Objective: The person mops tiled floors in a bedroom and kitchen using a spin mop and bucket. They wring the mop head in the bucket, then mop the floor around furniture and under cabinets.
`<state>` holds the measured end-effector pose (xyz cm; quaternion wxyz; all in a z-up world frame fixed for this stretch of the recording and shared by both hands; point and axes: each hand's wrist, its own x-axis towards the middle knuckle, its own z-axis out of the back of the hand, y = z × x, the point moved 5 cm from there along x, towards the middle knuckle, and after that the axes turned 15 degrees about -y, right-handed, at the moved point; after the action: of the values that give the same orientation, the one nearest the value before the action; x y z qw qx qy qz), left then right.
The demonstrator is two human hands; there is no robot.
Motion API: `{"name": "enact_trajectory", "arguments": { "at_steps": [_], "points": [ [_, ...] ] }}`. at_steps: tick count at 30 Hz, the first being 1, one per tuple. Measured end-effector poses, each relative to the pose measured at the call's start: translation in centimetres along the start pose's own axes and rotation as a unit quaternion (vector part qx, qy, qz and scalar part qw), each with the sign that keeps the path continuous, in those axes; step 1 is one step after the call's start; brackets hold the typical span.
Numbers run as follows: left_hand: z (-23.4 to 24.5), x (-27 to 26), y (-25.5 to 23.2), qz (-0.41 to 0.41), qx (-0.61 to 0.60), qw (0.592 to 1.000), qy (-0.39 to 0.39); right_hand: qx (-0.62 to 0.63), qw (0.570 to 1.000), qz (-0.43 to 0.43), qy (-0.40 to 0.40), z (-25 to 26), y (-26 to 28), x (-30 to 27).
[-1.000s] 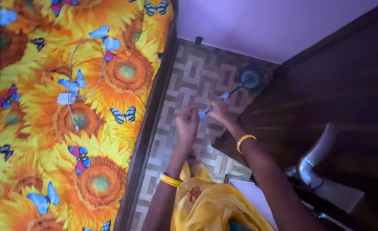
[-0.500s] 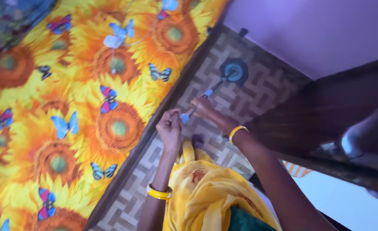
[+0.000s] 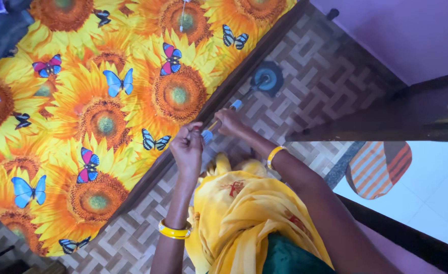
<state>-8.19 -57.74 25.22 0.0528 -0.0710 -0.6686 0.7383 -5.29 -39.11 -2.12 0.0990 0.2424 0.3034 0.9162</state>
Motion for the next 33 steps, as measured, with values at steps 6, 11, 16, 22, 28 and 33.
{"name": "enact_trajectory", "arguments": {
  "at_steps": [6, 11, 16, 22, 28, 33],
  "points": [
    [-5.0, -2.1, -5.6, -0.22, 0.015, 0.97, 0.099, -0.093, 0.994, -0.047, 0.012, 7.8, 0.2, 1.0],
    [-15.6, -4.3, -10.5, -0.245, 0.036, 0.944, 0.218, -0.155, 0.974, -0.022, -0.163, 26.2, 2.6, 2.1],
    [-24.4, -8.5, -13.4, -0.246, -0.082, 0.909, 0.326, -0.292, 0.828, -0.052, -0.476, 48.9, 9.4, -4.6],
    [-29.4, -10.5, -14.3, -0.319, -0.093, 0.896, 0.295, -0.458, 0.654, -0.117, -0.59, 60.9, 10.6, -15.7],
    [-26.9, -7.8, -14.8, -0.343, -0.065, 0.904, 0.247, -0.341, 0.695, -0.249, -0.582, 59.7, 2.6, -16.8],
    [-24.5, -6.3, -13.8, -0.349, 0.006, 0.905, 0.242, -0.356, 0.702, -0.252, -0.563, 59.5, 2.2, -15.9]
  ]
}}
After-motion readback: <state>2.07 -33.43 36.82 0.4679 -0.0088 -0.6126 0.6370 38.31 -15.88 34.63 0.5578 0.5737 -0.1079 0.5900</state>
